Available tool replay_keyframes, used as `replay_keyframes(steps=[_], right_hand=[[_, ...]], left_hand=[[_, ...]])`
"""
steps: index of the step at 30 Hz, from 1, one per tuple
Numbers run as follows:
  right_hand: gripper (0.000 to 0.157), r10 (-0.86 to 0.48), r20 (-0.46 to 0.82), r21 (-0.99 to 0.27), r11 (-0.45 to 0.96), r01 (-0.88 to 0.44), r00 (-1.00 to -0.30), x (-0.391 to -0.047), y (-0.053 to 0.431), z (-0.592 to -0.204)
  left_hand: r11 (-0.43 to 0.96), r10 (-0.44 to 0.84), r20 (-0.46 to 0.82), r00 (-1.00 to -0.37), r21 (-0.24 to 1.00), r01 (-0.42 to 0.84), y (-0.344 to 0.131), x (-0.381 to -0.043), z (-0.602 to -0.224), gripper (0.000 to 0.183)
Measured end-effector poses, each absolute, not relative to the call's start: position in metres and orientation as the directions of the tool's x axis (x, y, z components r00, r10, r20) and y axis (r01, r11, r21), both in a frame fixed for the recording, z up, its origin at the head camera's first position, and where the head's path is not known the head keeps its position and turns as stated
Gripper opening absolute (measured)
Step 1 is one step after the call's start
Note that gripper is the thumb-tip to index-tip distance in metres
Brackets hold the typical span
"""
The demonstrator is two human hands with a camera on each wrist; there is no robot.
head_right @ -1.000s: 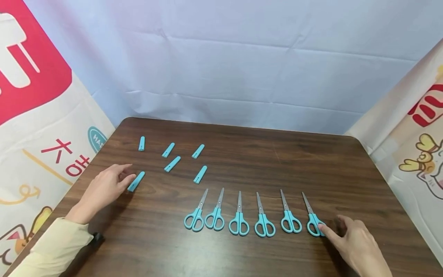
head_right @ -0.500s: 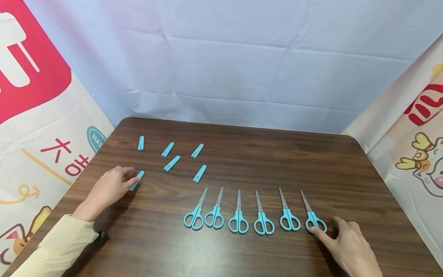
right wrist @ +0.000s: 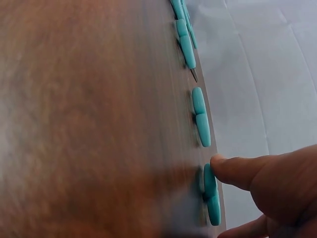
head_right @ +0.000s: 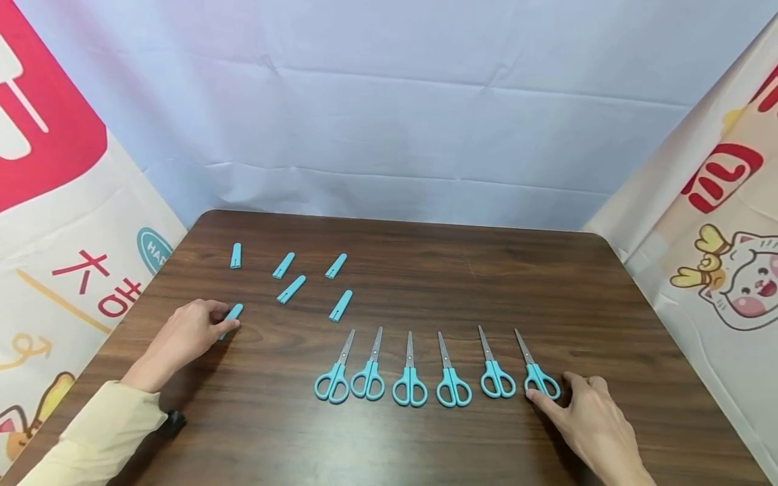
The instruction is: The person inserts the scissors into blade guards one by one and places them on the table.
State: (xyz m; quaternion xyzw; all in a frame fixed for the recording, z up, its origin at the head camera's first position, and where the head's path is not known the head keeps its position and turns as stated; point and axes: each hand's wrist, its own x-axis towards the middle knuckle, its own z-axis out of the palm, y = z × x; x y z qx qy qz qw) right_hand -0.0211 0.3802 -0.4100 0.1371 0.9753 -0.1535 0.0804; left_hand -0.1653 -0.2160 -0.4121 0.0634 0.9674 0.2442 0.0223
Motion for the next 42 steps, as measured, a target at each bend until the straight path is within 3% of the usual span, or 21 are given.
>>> replay_keyframes(steps=[15,27,33,42], right_hand=[[0.106,0.265,-0.229,-0.245,0.915,0.319,-0.937,-0.025,0.374,-0.411],[0.1,0.249,-0.188,-0.255,0.922,0.292,-0.95,-0.027,0.377,-0.415],[0.086,0.234,-0.156,-0.277,0.922,0.27,-0.96,-0.027,0.377,-0.414],[0.048,0.157,-0.066,-0.323,0.931,0.17,-0.985,-0.031,0.377,-0.413]], left_hand=[[0.881,0.121,0.006,-0.993,0.46,0.11,-0.215,-0.169,-0.417,0.032],[0.877,0.095,-0.025,-0.995,0.474,0.072,-0.214,-0.171,-0.417,0.031],[0.871,0.079,-0.015,-0.997,0.487,0.062,-0.213,-0.172,-0.417,0.026],[0.859,0.064,-0.031,-0.997,0.511,0.039,-0.215,-0.171,-0.418,0.021]])
